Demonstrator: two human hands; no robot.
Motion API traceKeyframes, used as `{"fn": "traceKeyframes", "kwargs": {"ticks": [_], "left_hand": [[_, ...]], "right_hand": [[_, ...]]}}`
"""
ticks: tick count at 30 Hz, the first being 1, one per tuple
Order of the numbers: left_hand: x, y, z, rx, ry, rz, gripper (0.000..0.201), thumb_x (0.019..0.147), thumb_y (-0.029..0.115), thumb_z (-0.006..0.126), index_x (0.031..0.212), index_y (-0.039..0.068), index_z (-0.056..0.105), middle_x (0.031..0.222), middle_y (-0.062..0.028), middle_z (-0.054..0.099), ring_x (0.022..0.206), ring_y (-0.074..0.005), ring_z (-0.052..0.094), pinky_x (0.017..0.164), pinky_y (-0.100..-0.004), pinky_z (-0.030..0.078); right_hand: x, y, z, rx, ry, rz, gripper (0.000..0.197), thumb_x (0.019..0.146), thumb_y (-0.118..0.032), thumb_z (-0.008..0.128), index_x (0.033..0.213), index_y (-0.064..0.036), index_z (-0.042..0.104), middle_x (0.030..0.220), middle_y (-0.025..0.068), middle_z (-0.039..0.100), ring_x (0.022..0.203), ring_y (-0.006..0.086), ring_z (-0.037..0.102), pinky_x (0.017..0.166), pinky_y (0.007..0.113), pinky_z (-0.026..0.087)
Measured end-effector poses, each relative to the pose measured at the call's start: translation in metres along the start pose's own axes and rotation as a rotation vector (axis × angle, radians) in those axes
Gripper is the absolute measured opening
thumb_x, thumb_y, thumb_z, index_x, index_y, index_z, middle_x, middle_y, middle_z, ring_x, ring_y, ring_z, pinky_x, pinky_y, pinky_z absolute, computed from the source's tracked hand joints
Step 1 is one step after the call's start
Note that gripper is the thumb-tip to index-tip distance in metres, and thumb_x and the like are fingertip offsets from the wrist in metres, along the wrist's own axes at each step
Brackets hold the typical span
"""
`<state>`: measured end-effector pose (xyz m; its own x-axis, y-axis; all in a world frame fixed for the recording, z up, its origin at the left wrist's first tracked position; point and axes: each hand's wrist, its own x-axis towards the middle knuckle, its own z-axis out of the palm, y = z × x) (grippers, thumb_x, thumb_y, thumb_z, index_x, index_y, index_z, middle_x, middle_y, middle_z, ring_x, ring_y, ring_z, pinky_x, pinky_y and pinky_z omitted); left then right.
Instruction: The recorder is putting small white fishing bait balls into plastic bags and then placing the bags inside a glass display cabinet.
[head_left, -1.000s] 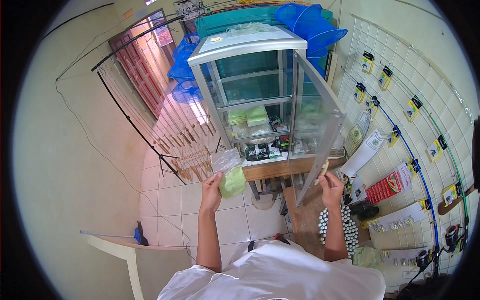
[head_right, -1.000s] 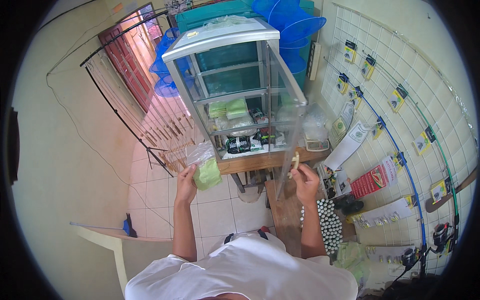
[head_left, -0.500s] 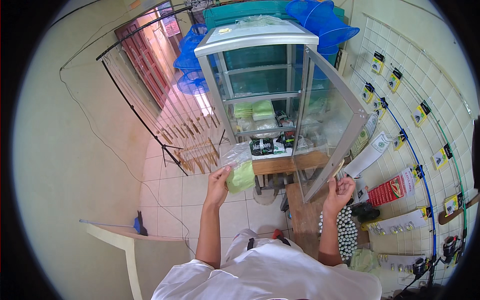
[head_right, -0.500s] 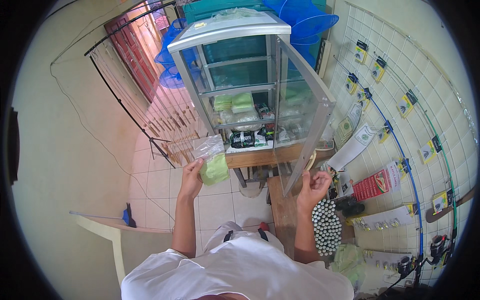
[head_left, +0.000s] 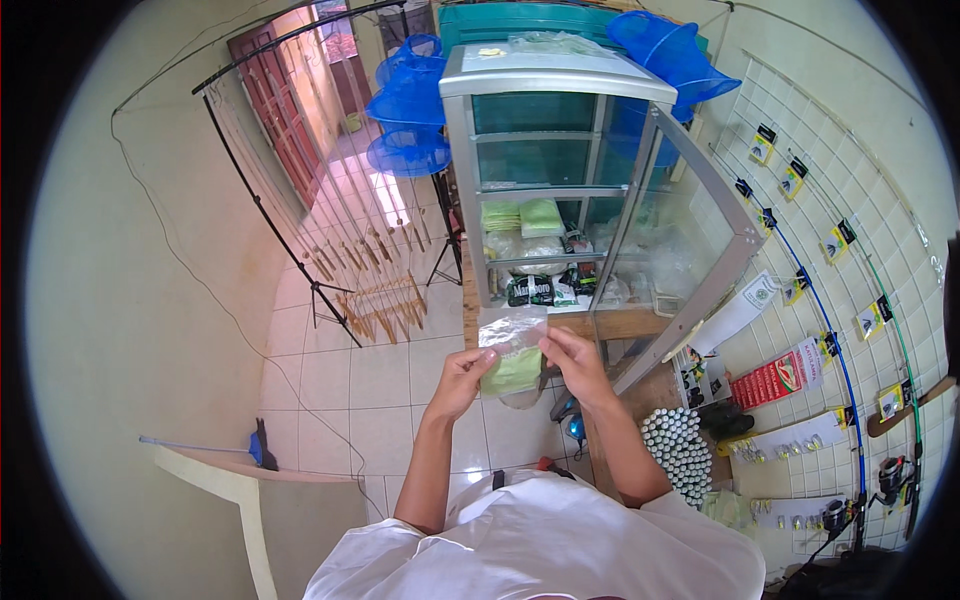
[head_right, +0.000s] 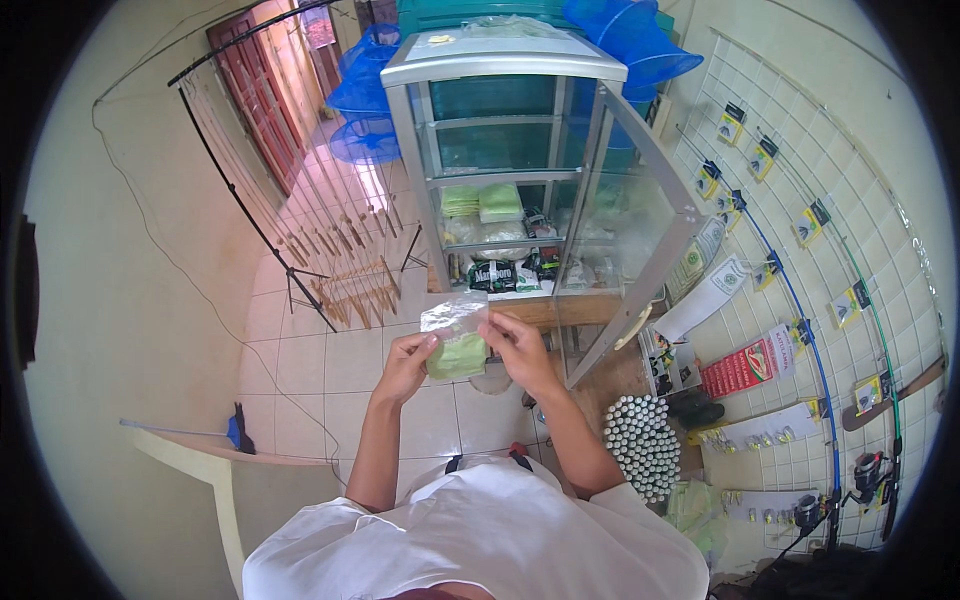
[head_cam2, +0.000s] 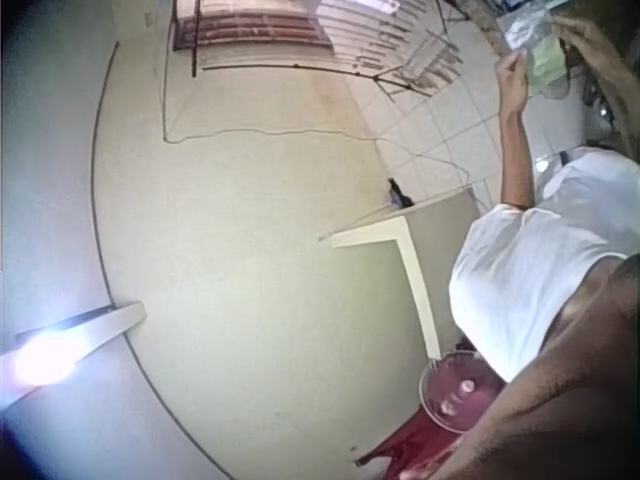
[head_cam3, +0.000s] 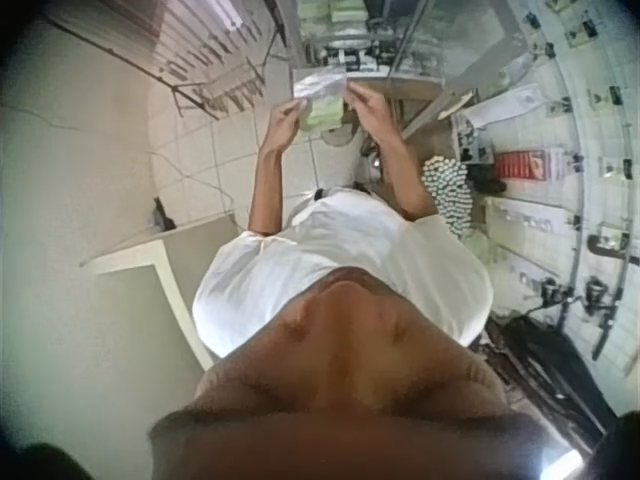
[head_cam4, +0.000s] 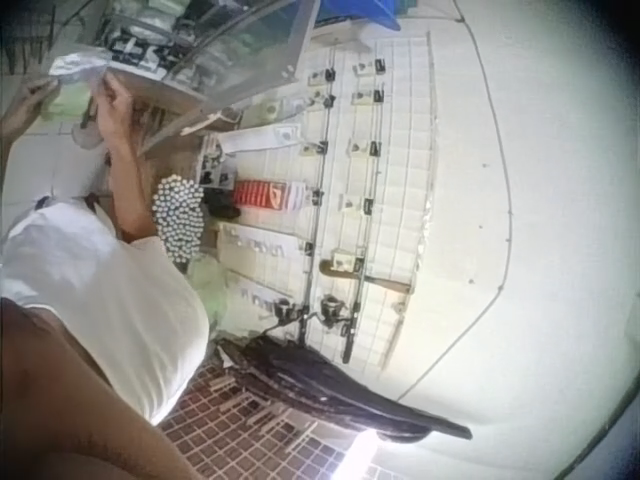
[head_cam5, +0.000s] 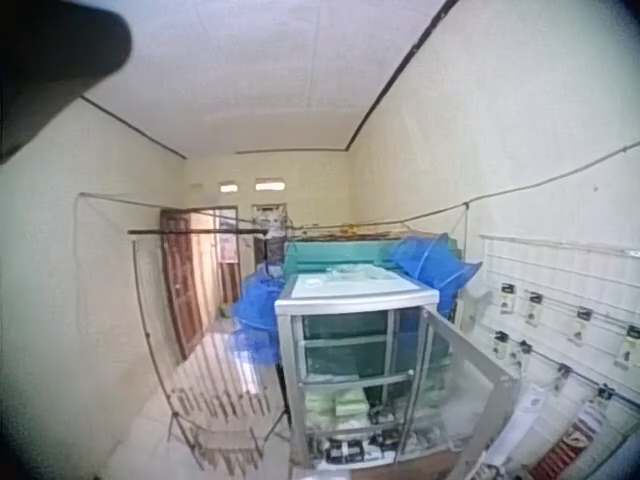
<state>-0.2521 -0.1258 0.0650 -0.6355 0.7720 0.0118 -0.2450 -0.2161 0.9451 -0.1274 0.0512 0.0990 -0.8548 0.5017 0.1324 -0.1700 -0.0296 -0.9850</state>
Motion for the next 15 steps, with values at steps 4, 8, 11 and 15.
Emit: {"fn": "traceKeyframes", "kwargs": {"ticks": [4, 8, 11, 15], "left_hand": [[-0.012, 0.001, -0.012, 0.051, -0.016, -0.036, 0.032, 0.099, 0.022, 0.059, 0.119, -0.003, 0.067, 0.105, -0.0048, 0.068, 0.091, -0.0098, 0.060, 0.082, -0.0250, 0.049], [-0.023, 0.004, -0.019, 0.016, 0.025, -0.037, 0.033, 0.099, 0.023, 0.060, 0.120, -0.002, 0.067, 0.105, -0.0046, 0.069, 0.092, -0.0094, 0.060, 0.083, -0.0257, 0.049], [-0.029, 0.008, -0.022, 0.008, 0.031, -0.021, 0.032, 0.099, 0.019, 0.059, 0.121, -0.003, 0.064, 0.104, -0.0073, 0.069, 0.088, -0.0124, 0.064, 0.076, -0.0257, 0.054], [-0.032, 0.005, -0.025, 0.042, -0.035, -0.067, 0.030, 0.095, 0.011, 0.064, 0.121, -0.003, 0.064, 0.103, -0.0071, 0.071, 0.086, -0.0096, 0.064, 0.077, -0.0238, 0.052]], "right_hand": [[0.021, 0.011, 0.012, -0.063, 0.010, -0.031, 0.016, 0.094, -0.012, 0.066, 0.097, 0.0020, 0.073, 0.081, 0.0000, 0.061, 0.069, 0.0065, 0.051, 0.065, 0.021, 0.042], [0.025, 0.004, 0.033, -0.028, 0.057, -0.060, 0.018, 0.092, -0.014, 0.070, 0.094, 0.0029, 0.072, 0.073, -0.0022, 0.061, 0.063, 0.0036, 0.051, 0.057, 0.020, 0.040], [0.027, 0.002, 0.046, -0.002, 0.086, -0.037, 0.016, 0.092, -0.013, 0.070, 0.094, 0.0031, 0.072, 0.071, -0.0020, 0.061, 0.061, 0.0037, 0.051, 0.055, 0.020, 0.040], [0.033, -0.001, 0.054, 0.079, 0.167, -0.015, 0.017, 0.093, -0.013, 0.068, 0.096, 0.0034, 0.071, 0.072, -0.0018, 0.061, 0.063, 0.0041, 0.051, 0.056, 0.020, 0.040]]}}
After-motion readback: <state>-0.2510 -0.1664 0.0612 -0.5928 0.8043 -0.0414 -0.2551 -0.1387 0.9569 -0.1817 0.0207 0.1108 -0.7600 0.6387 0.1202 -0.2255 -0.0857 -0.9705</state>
